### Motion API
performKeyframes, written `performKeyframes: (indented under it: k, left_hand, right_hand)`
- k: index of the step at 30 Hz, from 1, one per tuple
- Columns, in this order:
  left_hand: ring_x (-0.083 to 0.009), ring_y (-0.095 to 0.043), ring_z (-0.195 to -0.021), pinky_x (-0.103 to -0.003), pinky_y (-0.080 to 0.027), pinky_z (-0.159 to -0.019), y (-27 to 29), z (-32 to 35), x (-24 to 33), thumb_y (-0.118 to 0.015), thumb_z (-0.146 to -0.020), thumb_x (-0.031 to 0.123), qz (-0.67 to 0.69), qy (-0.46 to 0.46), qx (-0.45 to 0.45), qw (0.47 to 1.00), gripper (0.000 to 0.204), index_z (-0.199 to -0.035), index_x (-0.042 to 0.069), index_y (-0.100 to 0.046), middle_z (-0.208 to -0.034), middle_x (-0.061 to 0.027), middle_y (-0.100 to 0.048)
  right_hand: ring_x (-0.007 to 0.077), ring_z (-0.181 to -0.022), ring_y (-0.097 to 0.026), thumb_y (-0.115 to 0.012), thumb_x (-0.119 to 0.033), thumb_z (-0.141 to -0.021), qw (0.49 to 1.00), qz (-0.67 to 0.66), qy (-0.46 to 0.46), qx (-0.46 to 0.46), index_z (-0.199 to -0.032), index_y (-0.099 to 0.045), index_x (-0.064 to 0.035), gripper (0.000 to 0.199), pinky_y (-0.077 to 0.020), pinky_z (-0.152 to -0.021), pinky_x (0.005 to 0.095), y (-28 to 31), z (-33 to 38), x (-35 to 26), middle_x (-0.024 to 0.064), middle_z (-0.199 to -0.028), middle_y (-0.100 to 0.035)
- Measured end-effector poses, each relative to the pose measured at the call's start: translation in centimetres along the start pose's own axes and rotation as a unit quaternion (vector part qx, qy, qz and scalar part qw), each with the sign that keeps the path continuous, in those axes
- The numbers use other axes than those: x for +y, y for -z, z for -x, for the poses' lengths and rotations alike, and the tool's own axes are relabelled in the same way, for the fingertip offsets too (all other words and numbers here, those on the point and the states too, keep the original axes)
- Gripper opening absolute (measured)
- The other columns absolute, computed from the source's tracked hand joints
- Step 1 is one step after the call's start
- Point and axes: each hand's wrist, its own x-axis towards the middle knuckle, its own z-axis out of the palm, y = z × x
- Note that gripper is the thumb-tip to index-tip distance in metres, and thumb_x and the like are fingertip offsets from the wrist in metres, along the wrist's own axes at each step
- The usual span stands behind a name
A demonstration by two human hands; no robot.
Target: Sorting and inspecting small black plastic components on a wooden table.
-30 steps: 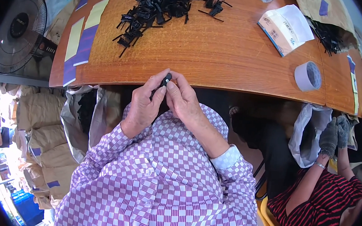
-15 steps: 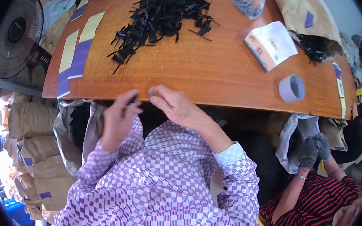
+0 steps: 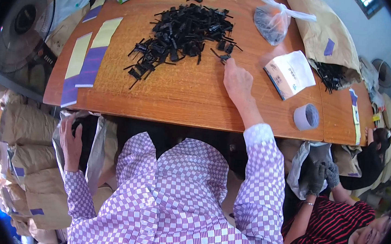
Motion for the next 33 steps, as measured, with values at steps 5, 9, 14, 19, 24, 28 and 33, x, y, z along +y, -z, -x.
performKeyframes:
  k: [5, 9, 14, 19, 24, 28, 33]
  left_hand:
    - [-0.0151, -0.063, -0.083, -0.023, -0.047, -0.065, 0.0, -2.0, 10.7, -0.047, -0.093, 0.01, 0.619, 0.183, -0.24, 0.725, 0.044, -0.134, -0.001, -0.037, -0.115, -0.0128, -0.058]
    - [-0.0213, -0.065, -0.086, -0.024, -0.049, -0.065, -4.9, -2.2, 15.1, -0.047, -0.097, 0.026, 0.779, 0.192, -0.352, 0.482, 0.05, -0.139, 0.005, -0.031, -0.123, -0.0176, -0.054]
    - [-0.0161, -0.065, -0.083, -0.023, -0.05, -0.065, -7.0, -0.9, 15.7, -0.052, -0.095, 0.026, 0.841, 0.239, -0.334, 0.353, 0.047, -0.135, 0.006, -0.04, -0.111, -0.0122, -0.061]
    - [-0.0142, -0.065, -0.076, -0.022, -0.051, -0.064, -7.7, 0.2, 15.2, -0.057, -0.092, 0.019, 0.84, 0.276, -0.342, 0.316, 0.037, -0.126, 0.005, -0.05, -0.101, -0.0124, -0.064]
    - [-0.0128, -0.062, -0.071, -0.021, -0.051, -0.064, -7.5, 0.3, 15.7, -0.059, -0.09, 0.01, 0.816, 0.315, -0.361, 0.323, 0.031, -0.12, 0.006, -0.053, -0.097, -0.0109, -0.064]
    - [-0.0109, -0.061, -0.073, -0.02, -0.05, -0.065, -5.9, 0.0, 17.4, -0.058, -0.089, 0.005, 0.746, 0.226, -0.369, 0.506, 0.032, -0.12, 0.004, -0.051, -0.094, -0.0084, -0.063]
    - [-0.0077, -0.058, -0.079, -0.02, -0.049, -0.07, -6.6, 1.5, 19.2, -0.054, -0.087, -0.006, 0.69, 0.085, -0.304, 0.651, 0.037, -0.123, 0.001, -0.048, -0.098, -0.005, -0.06]
  right_hand:
    - [0.0391, -0.066, -0.061, -0.056, -0.008, -0.089, 0.962, -0.262, 0.059, 0.051, -0.091, -0.053, -0.0011, 0.007, -0.0461, -0.052, 0.041, 3.0, 5.5, -6.1, 0.0222, -0.074, -0.06]
    - [0.0378, -0.066, -0.061, -0.056, -0.004, -0.088, 0.945, -0.315, 0.087, 0.012, -0.093, -0.053, 0.0002, 0.007, -0.0466, -0.053, 0.0391, 4.7, 9.8, -12.1, 0.0203, -0.075, -0.06]
    - [0.0342, -0.065, -0.062, -0.058, 0.003, -0.081, 0.934, -0.307, 0.18, -0.034, -0.094, -0.054, -0.0026, 0.014, -0.0468, -0.053, 0.0387, 4.9, 12.4, -13.9, 0.0161, -0.073, -0.06]
    - [0.0291, -0.059, -0.061, -0.063, 0.003, -0.074, 0.931, -0.307, 0.198, -0.015, -0.089, -0.053, -0.0028, 0.019, -0.0463, -0.048, 0.0367, 4.1, 13.9, -13.9, 0.0125, -0.067, -0.058]
    - [0.0294, -0.057, -0.06, -0.064, 0.003, -0.072, 0.926, -0.295, 0.234, -0.023, -0.086, -0.053, -0.0024, 0.018, -0.046, -0.047, 0.0368, 4.5, 14.2, -12.7, 0.0113, -0.066, -0.056]
    - [0.0163, -0.06, -0.058, -0.056, -0.005, -0.087, 0.869, -0.485, 0.009, -0.096, -0.099, -0.051, -0.0001, 0.014, -0.0451, -0.053, 0.0296, 5.3, 15.7, -12.3, 0.0111, -0.065, -0.052]
    - [0.0037, -0.056, -0.04, -0.04, -0.018, -0.099, 0.708, -0.668, -0.118, -0.197, -0.123, -0.044, 0.0014, 0.031, -0.0336, -0.051, 0.0177, 5.8, 15.2, -12.3, -0.0016, -0.068, -0.048]
